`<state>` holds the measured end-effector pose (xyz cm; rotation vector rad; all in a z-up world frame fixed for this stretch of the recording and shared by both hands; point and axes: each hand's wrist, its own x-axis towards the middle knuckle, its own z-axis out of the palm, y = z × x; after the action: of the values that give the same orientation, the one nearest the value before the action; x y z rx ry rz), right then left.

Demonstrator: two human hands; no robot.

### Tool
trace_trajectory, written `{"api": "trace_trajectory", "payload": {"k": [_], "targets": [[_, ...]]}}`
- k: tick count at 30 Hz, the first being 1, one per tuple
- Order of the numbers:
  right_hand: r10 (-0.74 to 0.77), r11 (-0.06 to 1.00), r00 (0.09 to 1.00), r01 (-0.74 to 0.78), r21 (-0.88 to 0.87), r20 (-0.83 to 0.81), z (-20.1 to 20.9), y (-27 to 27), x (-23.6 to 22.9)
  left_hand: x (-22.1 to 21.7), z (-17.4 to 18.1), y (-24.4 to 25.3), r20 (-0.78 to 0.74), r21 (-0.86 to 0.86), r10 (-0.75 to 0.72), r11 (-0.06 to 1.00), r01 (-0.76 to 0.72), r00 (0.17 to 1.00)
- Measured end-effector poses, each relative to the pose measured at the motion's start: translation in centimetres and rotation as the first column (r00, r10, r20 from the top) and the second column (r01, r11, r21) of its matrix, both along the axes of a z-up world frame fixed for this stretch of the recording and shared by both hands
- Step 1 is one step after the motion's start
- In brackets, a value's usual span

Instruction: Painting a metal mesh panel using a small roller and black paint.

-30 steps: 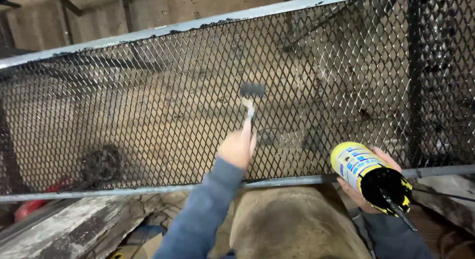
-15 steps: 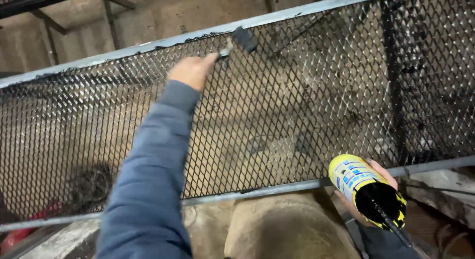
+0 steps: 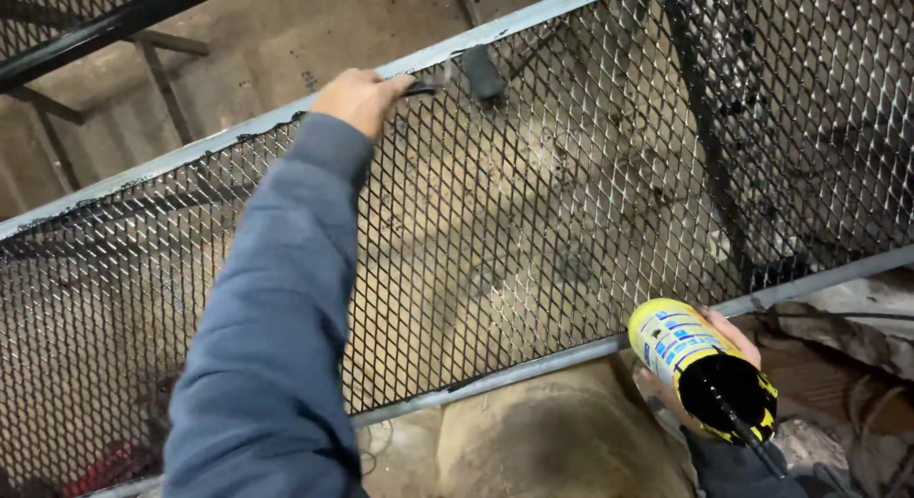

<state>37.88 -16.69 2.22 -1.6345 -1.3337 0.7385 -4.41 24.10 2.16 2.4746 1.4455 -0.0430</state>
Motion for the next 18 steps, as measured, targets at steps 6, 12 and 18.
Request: {"api": "trace_trajectory", "payload": {"k": [6,12,18], "targets": [[-0.065,0.998,0.998,0.064,-0.011,-0.016,1.0,-3.3,0.1,-5.8,0.2,0.2,0.019,0.097,-0.123,0.988,0.120,0.992],[-0.048,0.998,0.999,0.047,-0.039,-0.009,0.5,-6.7,0.6,5.9,-3.0,2.2,0.102,0.100,-0.108,0.990,0.097,0.989],[-0.055,0.997,0.998,0.053,-0.064,-0.034,-2.5,-9.0,2.4,1.8,-1.8,2.1,0.031,0.105,-0.166,0.981,0.162,0.986]]}}
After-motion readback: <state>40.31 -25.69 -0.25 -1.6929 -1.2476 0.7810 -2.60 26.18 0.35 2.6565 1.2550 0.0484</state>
